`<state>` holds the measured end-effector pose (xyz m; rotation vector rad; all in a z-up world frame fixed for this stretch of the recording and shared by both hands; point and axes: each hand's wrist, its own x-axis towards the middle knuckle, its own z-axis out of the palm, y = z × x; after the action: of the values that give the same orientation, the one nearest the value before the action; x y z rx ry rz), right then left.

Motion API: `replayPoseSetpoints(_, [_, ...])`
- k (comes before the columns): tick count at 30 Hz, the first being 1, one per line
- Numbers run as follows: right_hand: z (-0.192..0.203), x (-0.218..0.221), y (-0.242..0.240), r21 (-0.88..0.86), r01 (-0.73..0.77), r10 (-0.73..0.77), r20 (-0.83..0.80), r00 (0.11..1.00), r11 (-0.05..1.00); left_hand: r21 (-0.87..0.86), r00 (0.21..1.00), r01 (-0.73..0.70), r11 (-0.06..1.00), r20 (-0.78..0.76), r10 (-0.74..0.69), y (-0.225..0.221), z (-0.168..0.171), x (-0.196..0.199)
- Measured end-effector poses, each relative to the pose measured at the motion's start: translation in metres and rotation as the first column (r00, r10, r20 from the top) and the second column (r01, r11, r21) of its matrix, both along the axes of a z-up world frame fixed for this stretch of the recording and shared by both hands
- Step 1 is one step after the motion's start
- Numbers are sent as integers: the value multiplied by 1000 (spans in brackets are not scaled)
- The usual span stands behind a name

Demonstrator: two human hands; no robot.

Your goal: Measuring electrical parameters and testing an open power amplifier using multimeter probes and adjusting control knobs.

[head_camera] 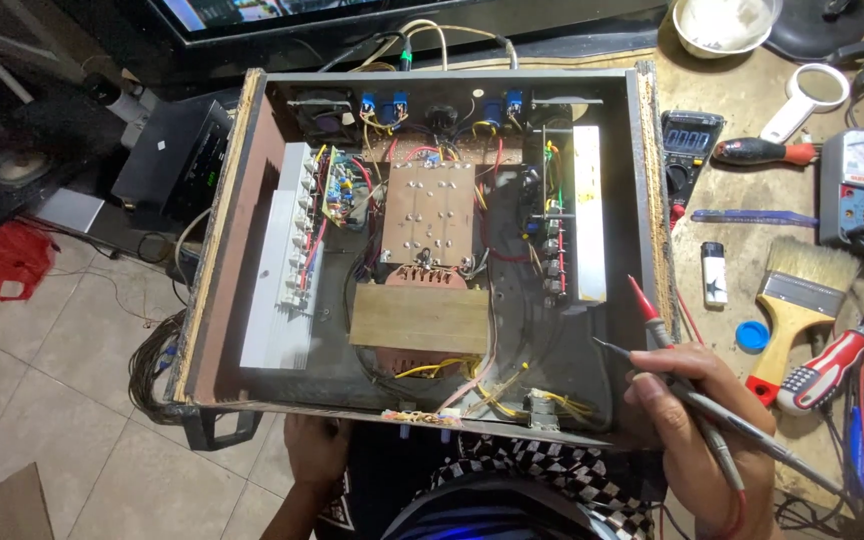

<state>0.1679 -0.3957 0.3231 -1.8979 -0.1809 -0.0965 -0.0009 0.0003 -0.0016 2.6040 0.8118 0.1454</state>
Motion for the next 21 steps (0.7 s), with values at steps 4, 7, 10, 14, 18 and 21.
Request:
replayPoseSetpoints(4, [0, -2, 4, 38, 19, -18, -32, 999, 999, -39, 1000, -21, 999, 7, 21, -5, 23, 5])
replayPoseSetpoints(7, [-4, -4, 5, 34, 10, -10, 18, 1000, 999, -80, 999, -17, 997, 29, 20, -6, 31, 5])
replayPoseSetpoints(10, [-10, -9, 6, -11, 90, -90, 3, 996, 996, 25, 988, 65, 998, 139, -68, -1, 25, 2])
replayPoseSetpoints(14, [-6, -14, 17, 25, 57, -57, 14, 998, 998, 39, 979, 92, 995, 180, -98, 1, 34, 0])
replayPoseSetpoints(18, [-1, -19, 25, 54, 134, -128, -93, 987, 990, 24, 980, 92, 996, 178, -94, 6, 35, -2])
replayPoseSetpoints(21, [-2, -20, 28, 15, 158, -156, -106, 982, 987, 24, 979, 80, 997, 188, -83, 7, 34, -4])
